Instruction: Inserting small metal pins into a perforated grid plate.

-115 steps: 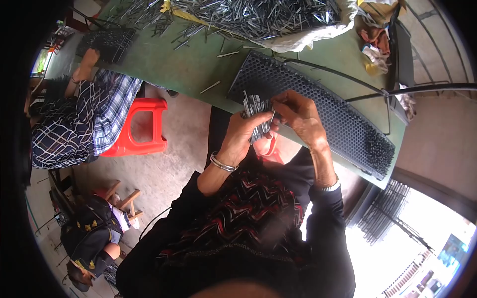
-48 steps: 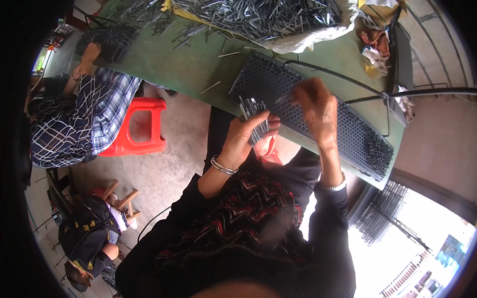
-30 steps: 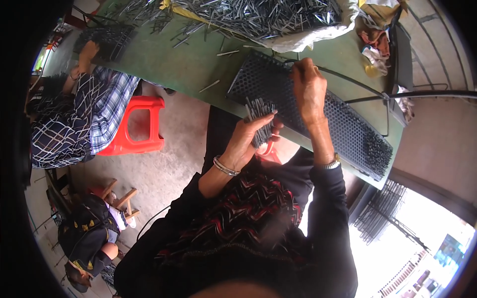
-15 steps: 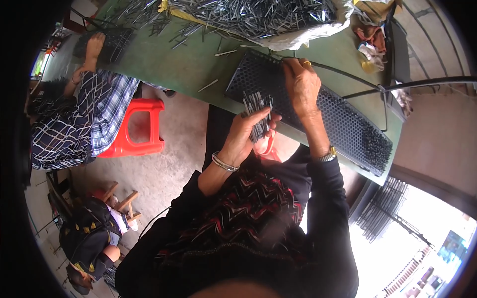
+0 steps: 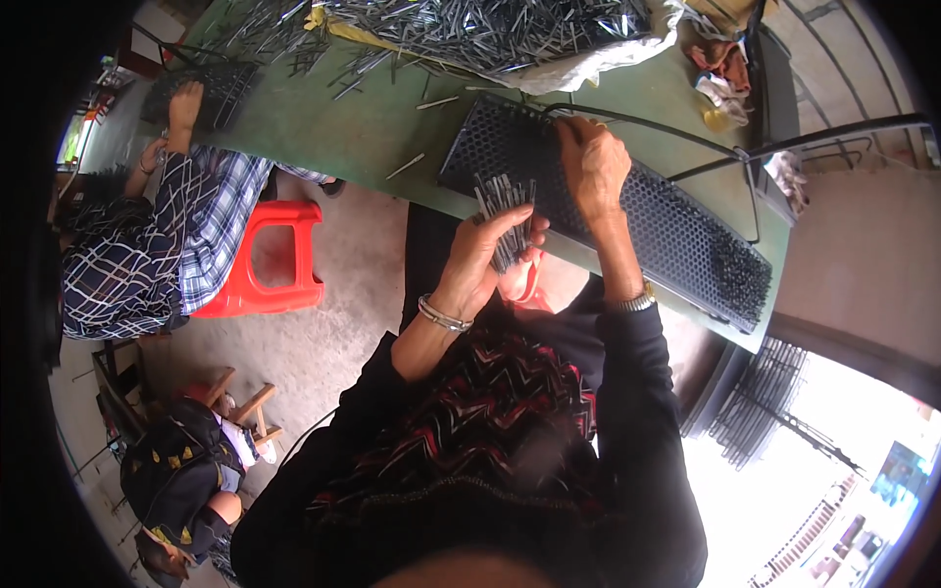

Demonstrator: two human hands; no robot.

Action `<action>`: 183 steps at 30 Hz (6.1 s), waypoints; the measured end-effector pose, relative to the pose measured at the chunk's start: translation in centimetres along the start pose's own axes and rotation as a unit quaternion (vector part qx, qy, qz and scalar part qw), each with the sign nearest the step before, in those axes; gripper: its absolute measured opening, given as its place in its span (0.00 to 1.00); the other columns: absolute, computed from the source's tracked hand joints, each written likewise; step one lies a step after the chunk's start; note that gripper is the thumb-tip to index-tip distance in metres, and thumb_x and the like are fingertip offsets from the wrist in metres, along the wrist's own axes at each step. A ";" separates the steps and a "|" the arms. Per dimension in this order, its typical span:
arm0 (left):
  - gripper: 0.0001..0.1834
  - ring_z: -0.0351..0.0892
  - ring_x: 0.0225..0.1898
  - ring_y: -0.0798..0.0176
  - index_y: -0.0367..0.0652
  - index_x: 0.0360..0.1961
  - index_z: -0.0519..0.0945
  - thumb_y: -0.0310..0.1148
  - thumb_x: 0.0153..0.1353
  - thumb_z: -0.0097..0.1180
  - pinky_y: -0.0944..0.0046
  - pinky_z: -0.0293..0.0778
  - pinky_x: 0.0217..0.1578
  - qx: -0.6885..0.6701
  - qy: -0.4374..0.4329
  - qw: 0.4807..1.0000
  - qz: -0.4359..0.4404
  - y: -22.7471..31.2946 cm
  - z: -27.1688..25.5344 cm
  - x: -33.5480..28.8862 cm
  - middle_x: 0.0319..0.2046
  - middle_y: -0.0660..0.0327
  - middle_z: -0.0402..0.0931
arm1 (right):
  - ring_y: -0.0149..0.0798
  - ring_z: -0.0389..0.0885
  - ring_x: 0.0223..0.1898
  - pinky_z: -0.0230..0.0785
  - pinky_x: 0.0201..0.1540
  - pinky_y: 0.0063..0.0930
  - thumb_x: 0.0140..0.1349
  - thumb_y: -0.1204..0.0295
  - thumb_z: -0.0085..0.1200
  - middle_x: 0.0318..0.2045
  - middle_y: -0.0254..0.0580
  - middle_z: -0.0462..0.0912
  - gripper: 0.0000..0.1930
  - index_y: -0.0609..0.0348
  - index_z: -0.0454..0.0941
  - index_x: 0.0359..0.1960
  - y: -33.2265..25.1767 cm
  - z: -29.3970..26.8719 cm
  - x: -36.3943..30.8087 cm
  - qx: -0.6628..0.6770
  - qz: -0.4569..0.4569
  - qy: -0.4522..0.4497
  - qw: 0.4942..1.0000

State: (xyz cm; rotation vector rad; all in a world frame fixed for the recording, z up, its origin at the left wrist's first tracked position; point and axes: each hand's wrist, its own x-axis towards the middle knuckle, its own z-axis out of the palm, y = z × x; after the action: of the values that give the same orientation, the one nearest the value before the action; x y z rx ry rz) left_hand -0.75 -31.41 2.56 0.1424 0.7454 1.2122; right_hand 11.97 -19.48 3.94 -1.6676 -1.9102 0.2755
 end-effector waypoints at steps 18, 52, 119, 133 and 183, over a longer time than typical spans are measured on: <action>0.10 0.81 0.28 0.66 0.34 0.38 0.79 0.29 0.56 0.59 0.70 0.74 0.25 0.073 -0.008 0.997 0.006 0.4 0.1 -0.4 0.30 0.56 0.82 | 0.25 0.75 0.26 0.68 0.31 0.19 0.60 0.76 0.54 0.26 0.38 0.79 0.07 0.69 0.77 0.37 -0.8 -4.9 -4.9 0.392 0.137 -0.301 0.858; 0.08 0.80 0.32 0.65 0.40 0.40 0.78 0.30 0.60 0.58 0.64 0.80 0.34 -0.013 0.005 0.999 -0.052 -0.1 -0.3 0.7 0.30 0.58 0.80 | 0.35 0.82 0.30 0.73 0.35 0.26 0.61 0.76 0.53 0.28 0.44 0.82 0.05 0.61 0.77 0.37 1.0 -0.8 -0.7 0.118 -0.026 0.031 0.992; 0.14 0.82 0.34 0.59 0.37 0.45 0.76 0.32 0.61 0.58 0.61 0.81 0.35 -0.009 0.000 0.999 -0.051 -1.5 1.0 0.5 0.36 0.52 0.80 | 0.27 0.76 0.22 0.69 0.27 0.22 0.62 0.73 0.52 0.22 0.39 0.80 0.05 0.63 0.76 0.35 0.1 -5.2 -3.8 0.161 0.056 0.078 0.982; 0.08 0.78 0.24 0.67 0.39 0.37 0.78 0.31 0.59 0.59 0.68 0.76 0.25 0.015 -0.002 0.999 -0.044 -1.2 0.8 0.2 0.25 0.59 0.79 | 0.47 0.79 0.31 0.71 0.32 0.35 0.58 0.73 0.56 0.32 0.44 0.76 0.05 0.57 0.78 0.36 2.2 -2.1 -2.7 -0.009 -0.086 0.109 0.990; 0.09 0.81 0.32 0.61 0.37 0.38 0.77 0.31 0.59 0.59 0.61 0.82 0.32 0.010 0.013 1.000 -0.001 -1.4 0.1 0.3 0.31 0.55 0.80 | 0.28 0.74 0.23 0.68 0.29 0.21 0.63 0.72 0.52 0.24 0.39 0.79 0.09 0.69 0.76 0.36 -1.4 -5.4 -4.8 0.221 0.073 -0.105 0.967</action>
State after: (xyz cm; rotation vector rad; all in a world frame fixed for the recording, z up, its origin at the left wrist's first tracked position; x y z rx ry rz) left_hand 0.48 -31.67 1.88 0.1433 0.7793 1.2076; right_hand 13.99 -25.55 7.63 -1.5163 -1.7073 0.8980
